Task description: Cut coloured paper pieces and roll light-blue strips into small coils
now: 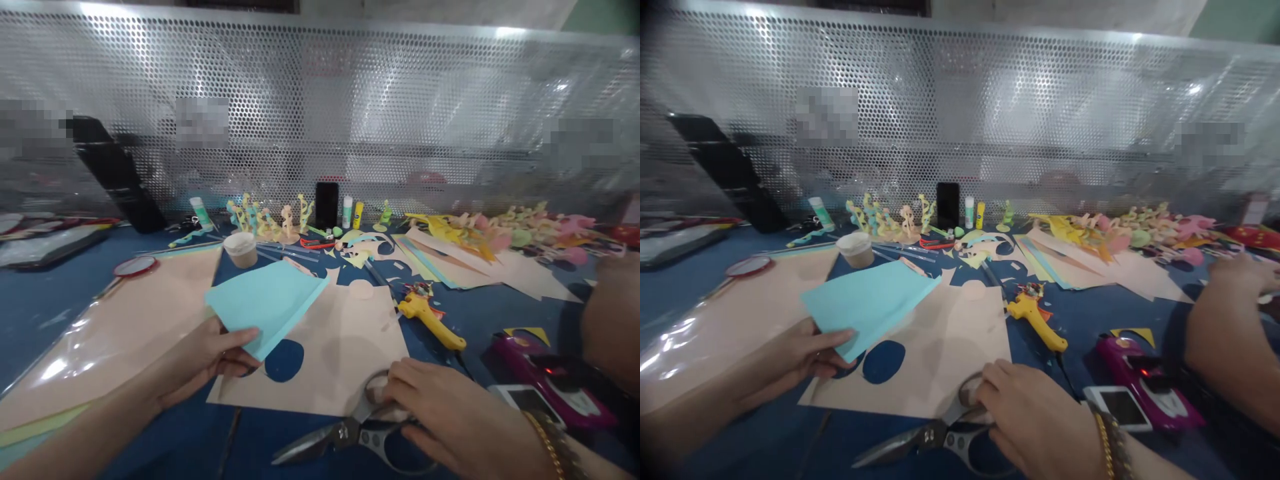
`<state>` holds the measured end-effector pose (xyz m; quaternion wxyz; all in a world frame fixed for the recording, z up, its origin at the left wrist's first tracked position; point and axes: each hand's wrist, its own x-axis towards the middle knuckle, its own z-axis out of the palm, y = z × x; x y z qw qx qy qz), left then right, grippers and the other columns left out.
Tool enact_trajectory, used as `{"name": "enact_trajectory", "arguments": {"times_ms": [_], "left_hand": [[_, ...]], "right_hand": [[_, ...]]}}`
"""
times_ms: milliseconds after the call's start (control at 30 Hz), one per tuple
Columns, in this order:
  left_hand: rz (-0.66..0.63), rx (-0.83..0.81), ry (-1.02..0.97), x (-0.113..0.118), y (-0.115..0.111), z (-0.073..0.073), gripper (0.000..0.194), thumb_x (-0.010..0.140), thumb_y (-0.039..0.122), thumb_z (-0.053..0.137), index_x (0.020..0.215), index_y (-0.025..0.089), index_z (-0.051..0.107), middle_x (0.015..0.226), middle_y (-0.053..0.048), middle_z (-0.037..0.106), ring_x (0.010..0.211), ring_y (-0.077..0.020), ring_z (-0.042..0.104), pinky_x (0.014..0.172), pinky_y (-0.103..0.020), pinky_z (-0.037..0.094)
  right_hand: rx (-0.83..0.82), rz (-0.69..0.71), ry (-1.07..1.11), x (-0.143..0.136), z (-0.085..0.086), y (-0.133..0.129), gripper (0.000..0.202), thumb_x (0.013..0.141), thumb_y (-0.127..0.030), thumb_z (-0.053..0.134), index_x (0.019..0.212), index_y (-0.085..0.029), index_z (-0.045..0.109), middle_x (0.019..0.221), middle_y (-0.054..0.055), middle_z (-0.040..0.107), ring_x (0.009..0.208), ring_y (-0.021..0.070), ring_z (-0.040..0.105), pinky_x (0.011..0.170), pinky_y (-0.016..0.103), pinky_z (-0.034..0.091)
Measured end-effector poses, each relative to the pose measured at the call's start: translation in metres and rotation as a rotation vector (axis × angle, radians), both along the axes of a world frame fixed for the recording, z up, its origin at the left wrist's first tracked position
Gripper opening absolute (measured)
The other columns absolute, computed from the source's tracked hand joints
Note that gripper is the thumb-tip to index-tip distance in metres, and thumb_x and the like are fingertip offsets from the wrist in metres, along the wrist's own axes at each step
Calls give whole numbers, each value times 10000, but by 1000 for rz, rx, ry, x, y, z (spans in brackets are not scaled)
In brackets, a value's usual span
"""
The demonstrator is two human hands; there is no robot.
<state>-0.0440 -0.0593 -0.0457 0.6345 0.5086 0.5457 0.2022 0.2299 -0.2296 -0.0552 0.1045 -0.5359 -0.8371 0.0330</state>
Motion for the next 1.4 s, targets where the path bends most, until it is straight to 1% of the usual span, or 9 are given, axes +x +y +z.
{"name": "enact_trajectory", "arguments": {"times_ms": [267, 433, 567, 633, 767, 900, 1000, 1133, 1400], "left_hand": [[115, 196, -128, 17, -15, 4, 465, 658, 362, 791, 1016, 168, 567, 613, 3, 696, 596, -214, 703, 484, -258, 529], [176, 187, -206, 46, -19, 2, 358, 730, 361, 733, 996, 167, 593, 693, -36, 725, 677, -226, 715, 488, -257, 514], [211, 174, -367, 82, -20, -9, 378, 750, 338, 718, 1051, 149, 589, 1000, -101, 722, 768, -226, 725, 589, -276, 566], [201, 189, -397, 97, -18, -16, 352, 782, 312, 682, 1067, 138, 570, 1015, -107, 710, 734, -207, 722, 604, -283, 574], [168, 215, -422, 111, -14, -27, 240, 823, 288, 627, 979, 112, 575, 804, -86, 709, 679, -190, 705, 620, -281, 575], [116, 254, -431, 107, -11, -28, 181, 819, 297, 614, 910, 141, 599, 713, -52, 692, 650, -189, 690, 591, -282, 567], [92, 292, -418, 101, -8, -27, 159, 803, 309, 616, 862, 161, 613, 750, -47, 693, 657, -187, 683, 565, -276, 552], [95, 323, -348, 99, -1, -32, 171, 770, 332, 639, 783, 162, 630, 669, -46, 679, 638, -191, 650, 515, -263, 508], [76, 330, -261, 100, 5, -43, 316, 763, 399, 634, 555, 161, 612, 560, -21, 641, 488, -125, 519, 536, -254, 463]], "right_hand": [[-367, -149, 222, 23, 23, -3, 301, 632, -43, 563, 827, -269, 602, 782, -29, 677, 671, 177, 650, 585, 276, 541], [-644, -27, 940, 21, 23, 13, 67, 864, -243, 504, 921, -222, 531, 754, 22, 663, 642, 149, 638, 610, 284, 526], [-316, -207, 1413, -13, 11, 53, 485, 654, -488, 749, 979, -206, 524, 653, -50, 488, 534, 102, 485, 499, 244, 442], [-132, -456, 1542, -25, 5, 77, 392, 682, -461, 734, 875, -192, 525, 667, -45, 473, 594, 107, 494, 566, 256, 456], [32, -582, 1531, -29, -7, 121, 356, 640, -402, 769, 753, -192, 504, 708, -25, 541, 643, 120, 508, 587, 259, 450], [59, -608, 1504, -26, -14, 149, 360, 566, -272, 827, 753, -172, 536, 629, -48, 539, 550, 112, 485, 499, 249, 419], [52, -582, 1530, -25, -10, 162, 280, 645, -188, 791, 764, -156, 539, 651, -59, 545, 551, 87, 496, 493, 212, 418], [1, -583, 1587, -18, 3, 174, 127, 887, -245, 600, 839, -131, 572, 692, -48, 542, 505, 57, 482, 455, 183, 415], [-48, -562, 1757, 10, 37, 204, 195, 918, -286, 560, 1057, -153, 595, 983, 41, 631, 764, 136, 624, 644, 289, 544]]}}
